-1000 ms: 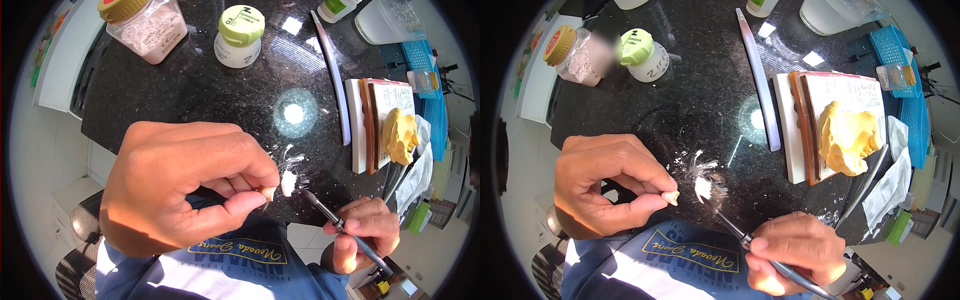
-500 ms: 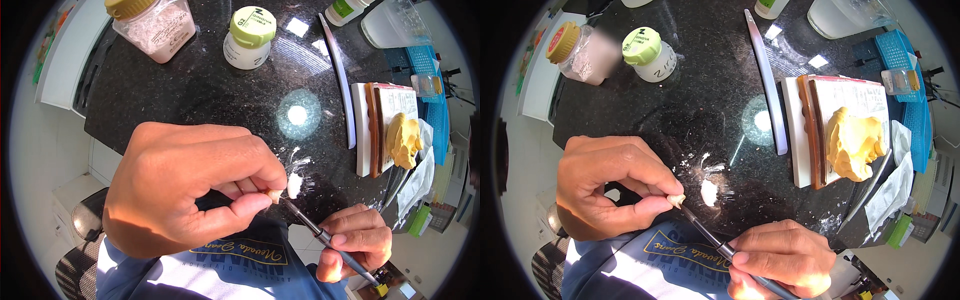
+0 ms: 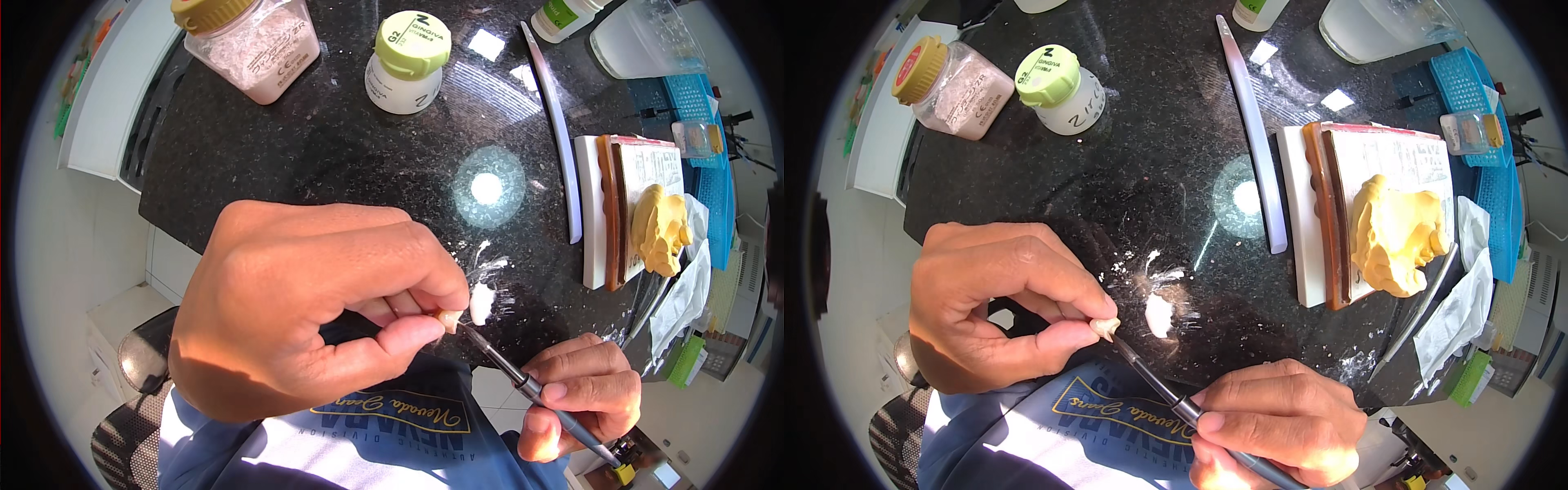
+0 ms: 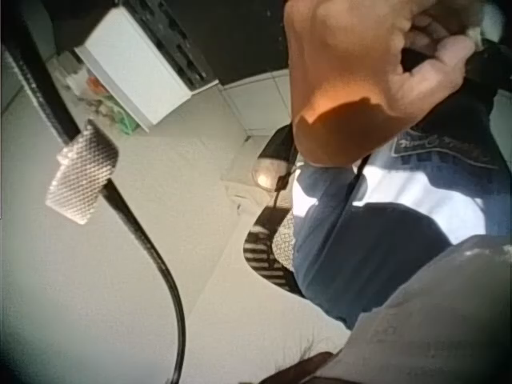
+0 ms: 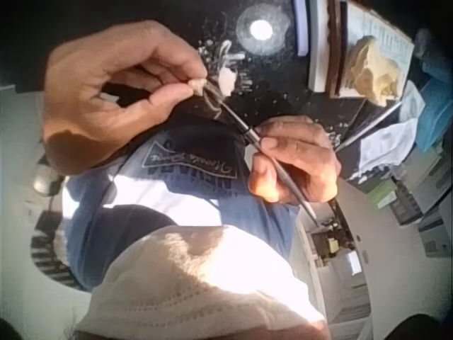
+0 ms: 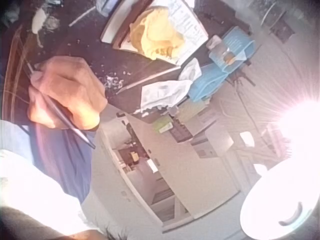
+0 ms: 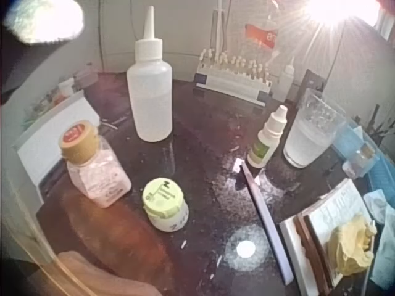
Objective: Applying dental stain and ceramic materials to a crown prosthetic using a brush.
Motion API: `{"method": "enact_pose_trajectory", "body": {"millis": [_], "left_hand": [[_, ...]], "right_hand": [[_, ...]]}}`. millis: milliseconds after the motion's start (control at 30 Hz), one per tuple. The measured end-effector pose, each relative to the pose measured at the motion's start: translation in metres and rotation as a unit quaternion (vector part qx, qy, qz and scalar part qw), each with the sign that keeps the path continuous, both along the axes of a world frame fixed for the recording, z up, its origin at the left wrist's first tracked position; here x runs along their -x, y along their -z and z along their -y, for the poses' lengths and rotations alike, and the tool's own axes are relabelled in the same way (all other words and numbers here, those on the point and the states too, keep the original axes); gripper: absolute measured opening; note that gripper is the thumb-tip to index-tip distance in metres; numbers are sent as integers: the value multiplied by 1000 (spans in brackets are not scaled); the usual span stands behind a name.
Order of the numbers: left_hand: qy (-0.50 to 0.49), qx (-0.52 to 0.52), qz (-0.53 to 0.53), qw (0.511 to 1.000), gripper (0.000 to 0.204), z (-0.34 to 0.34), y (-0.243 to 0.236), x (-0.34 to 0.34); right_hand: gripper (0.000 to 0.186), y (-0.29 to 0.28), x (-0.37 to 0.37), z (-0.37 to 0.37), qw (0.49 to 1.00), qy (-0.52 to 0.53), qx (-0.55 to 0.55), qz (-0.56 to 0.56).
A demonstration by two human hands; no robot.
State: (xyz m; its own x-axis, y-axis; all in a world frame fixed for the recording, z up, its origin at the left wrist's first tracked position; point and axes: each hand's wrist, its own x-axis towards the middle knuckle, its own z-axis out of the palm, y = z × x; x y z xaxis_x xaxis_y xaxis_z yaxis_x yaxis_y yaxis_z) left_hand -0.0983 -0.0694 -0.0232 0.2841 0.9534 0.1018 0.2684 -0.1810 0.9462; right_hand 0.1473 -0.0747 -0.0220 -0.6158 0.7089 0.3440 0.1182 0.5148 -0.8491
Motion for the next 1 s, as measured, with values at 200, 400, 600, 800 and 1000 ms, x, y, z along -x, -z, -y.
{"method": "enact_pose_trajectory", "body": {"millis": [200,400,600,800,1000], "left_hand": [[-3,-10,-7,1000,20,1,-1,2],[7,-9,-4,1000,19,-1,1,2],[4,-4,-8,1000,19,1,-1,2],[8,-2,-7,1000,19,-1,-2,1],[-7,4,-4,1000,19,0,-1,1]], "right_hand": [[34,-1,3,-3,1000,-20,13,-9],[34,-1,3,-5,1000,-20,13,1],[33,-1,3,0,1000,2,-6,12],[33,-3,2,-3,1000,-14,8,3],[34,-2,1,-3,1000,-18,22,5]]}}
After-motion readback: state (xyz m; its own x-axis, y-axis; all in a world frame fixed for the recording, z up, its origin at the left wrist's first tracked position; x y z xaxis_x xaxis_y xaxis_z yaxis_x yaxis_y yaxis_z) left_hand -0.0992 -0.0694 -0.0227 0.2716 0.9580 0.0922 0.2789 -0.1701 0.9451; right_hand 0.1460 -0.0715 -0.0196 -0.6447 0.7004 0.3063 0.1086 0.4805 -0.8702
